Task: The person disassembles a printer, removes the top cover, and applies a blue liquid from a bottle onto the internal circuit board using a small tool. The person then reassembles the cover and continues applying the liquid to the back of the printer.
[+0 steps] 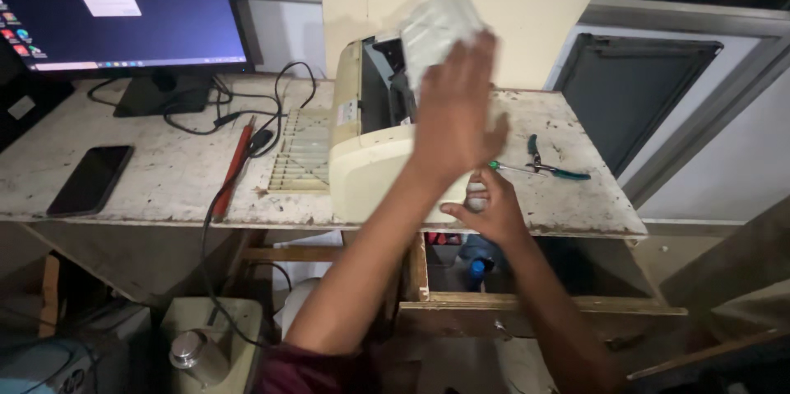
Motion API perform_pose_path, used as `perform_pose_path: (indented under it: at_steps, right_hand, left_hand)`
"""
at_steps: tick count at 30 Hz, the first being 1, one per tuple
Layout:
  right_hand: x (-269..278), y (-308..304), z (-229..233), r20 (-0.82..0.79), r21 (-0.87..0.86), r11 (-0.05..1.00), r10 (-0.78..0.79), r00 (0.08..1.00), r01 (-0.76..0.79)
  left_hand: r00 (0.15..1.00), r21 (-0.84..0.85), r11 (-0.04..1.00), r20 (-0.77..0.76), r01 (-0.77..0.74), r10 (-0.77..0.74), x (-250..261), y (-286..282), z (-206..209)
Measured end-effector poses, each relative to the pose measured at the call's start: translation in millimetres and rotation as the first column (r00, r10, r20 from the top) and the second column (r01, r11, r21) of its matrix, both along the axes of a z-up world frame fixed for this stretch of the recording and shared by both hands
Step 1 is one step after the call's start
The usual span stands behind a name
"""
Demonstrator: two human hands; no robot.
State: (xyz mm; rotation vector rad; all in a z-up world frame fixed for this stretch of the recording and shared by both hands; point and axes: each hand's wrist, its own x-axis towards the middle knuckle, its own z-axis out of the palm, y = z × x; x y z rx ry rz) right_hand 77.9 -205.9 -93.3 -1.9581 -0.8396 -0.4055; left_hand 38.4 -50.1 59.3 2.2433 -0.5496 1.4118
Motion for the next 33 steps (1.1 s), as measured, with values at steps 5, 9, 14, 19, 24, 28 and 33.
perform_pose_path:
  at_steps: [5,9,14,19,24,28,33]
  right_hand:
    - [2,-5,-5,0.128,0.013,0.999,0.049,0.991,-0.051]
    - [18,-24,-19,-0.060,0.047,0.994,0.101,0.993,-0.098]
    - [39,-29,-36,-0.272,0.257,0.963,0.150,0.951,-0.079]
    - [27,-27,-26,-0.229,0.156,0.980,0.156,0.961,-0.122]
    - [11,-14,-11,-0.065,0.057,0.994,0.101,0.993,-0.098]
    - [4,-10,-4,-0.096,0.063,0.994,0.093,0.991,-0.087]
    - [8,-7,-7,-0.060,0.053,0.996,0.074,0.995,-0.071]
  left_hand:
    - [0.999,0.079,0.996,0.018,-0.030,0.029,-2,-14,-2]
    - [0.997,-0.109,0.992,0.055,-0.057,0.063,-13,26,-11]
    - [0.934,-0.069,0.989,-0.343,-0.132,0.101,-35,81,-24]
    - [0.948,-0.150,0.986,-0.297,0.071,-0.113,-27,90,-28]
    - [0.958,-0.105,0.993,-0.276,0.055,-0.082,-25,83,-22]
    - [0.966,-0.114,0.993,-0.252,0.029,-0.057,-26,80,-24]
    - [0.972,-0.114,0.993,-0.233,0.003,-0.029,-26,76,-25]
